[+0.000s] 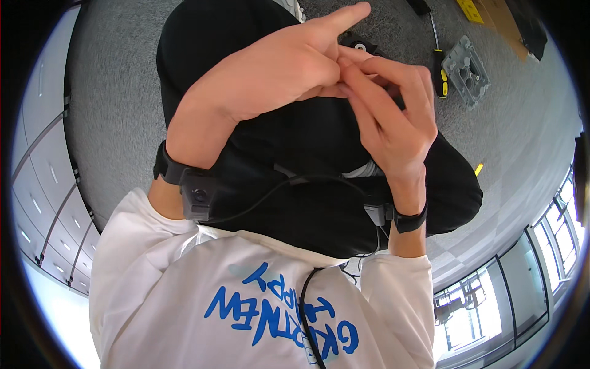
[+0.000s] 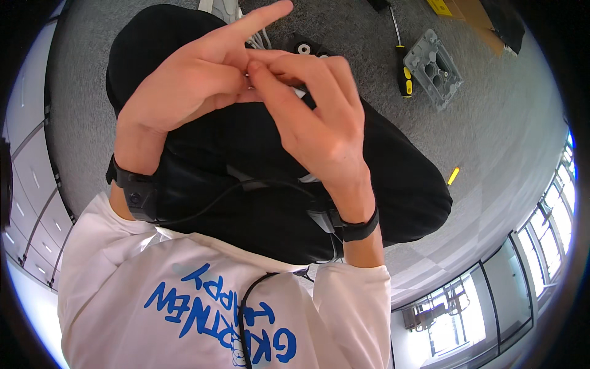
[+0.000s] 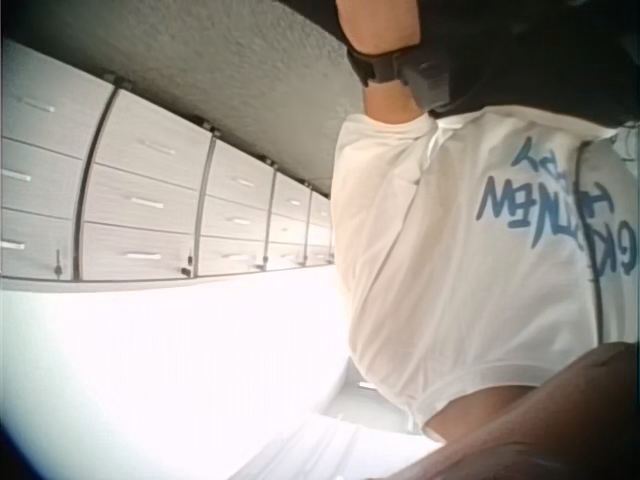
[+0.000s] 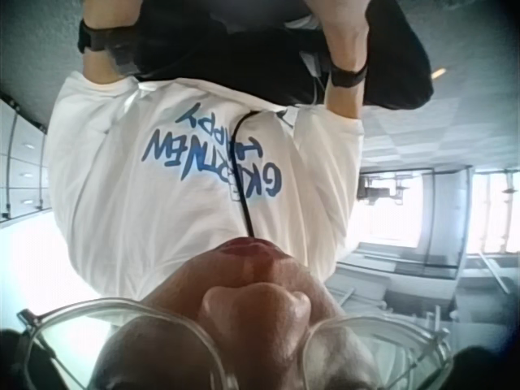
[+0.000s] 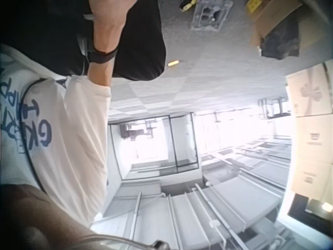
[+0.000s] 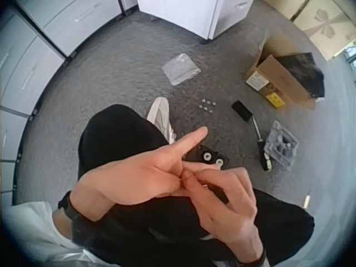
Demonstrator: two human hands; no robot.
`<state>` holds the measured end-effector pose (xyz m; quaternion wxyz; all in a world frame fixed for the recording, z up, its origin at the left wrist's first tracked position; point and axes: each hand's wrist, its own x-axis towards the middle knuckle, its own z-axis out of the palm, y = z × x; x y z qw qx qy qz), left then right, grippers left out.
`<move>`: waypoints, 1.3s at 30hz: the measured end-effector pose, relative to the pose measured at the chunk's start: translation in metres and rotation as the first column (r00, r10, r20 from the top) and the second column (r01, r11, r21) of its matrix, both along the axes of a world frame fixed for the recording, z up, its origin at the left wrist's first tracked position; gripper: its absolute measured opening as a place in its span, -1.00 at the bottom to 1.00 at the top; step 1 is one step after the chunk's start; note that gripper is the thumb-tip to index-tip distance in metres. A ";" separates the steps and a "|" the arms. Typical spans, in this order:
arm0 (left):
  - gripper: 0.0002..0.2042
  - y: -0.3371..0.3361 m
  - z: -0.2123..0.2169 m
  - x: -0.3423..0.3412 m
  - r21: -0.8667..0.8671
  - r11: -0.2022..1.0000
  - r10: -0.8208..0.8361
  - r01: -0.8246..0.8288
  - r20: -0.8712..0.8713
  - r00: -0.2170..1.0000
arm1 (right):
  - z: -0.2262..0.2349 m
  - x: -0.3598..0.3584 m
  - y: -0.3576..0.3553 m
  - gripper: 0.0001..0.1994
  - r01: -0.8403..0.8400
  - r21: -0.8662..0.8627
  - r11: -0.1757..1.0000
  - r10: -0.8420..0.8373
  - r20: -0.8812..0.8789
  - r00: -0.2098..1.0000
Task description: The person picks up silver pins by hand and inserts them into a black component while sitting on an office floor. They then pick up a black connector and fit it onto the side of the housing.
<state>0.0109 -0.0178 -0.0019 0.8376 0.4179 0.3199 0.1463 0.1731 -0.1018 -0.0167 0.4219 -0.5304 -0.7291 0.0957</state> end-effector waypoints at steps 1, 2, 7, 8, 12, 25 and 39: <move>-0.36 0.007 -0.001 -0.001 -0.135 0.988 -0.066 0.080 0.104 0.992 | 0.003 0.001 -0.003 -0.74 -0.009 -0.048 0.999 0.009 0.004 1.000; -0.34 0.012 -0.004 -0.002 -0.197 0.973 -0.092 0.122 0.157 0.983 | 0.003 0.000 -0.002 -0.74 -0.008 -0.047 0.999 0.008 0.003 1.000; -0.17 0.012 -0.025 -0.007 -0.221 0.950 -0.133 0.220 0.350 0.927 | 0.003 -0.002 0.000 -0.80 -0.011 -0.040 0.999 0.007 -0.097 0.995; -0.17 0.009 -0.026 -0.006 -0.263 0.947 -0.074 0.183 0.375 0.924 | 0.003 0.000 -0.002 -0.80 -0.016 -0.041 0.999 0.012 -0.099 0.995; -0.15 0.013 -0.012 -0.007 -0.251 0.967 0.037 0.053 0.342 0.939 | 0.004 0.021 0.001 -0.83 0.223 -0.184 0.957 -0.217 0.053 0.975; -0.21 0.014 -0.028 -0.010 -0.327 0.945 0.157 -0.028 0.375 0.914 | -0.023 0.026 -0.008 -0.96 0.258 -0.622 0.739 -0.290 0.052 0.956; -0.33 0.019 -0.010 -0.010 -0.254 0.967 0.083 0.006 0.339 0.937 | -0.042 0.023 -0.014 -0.94 0.319 -0.583 0.747 -0.229 0.226 0.947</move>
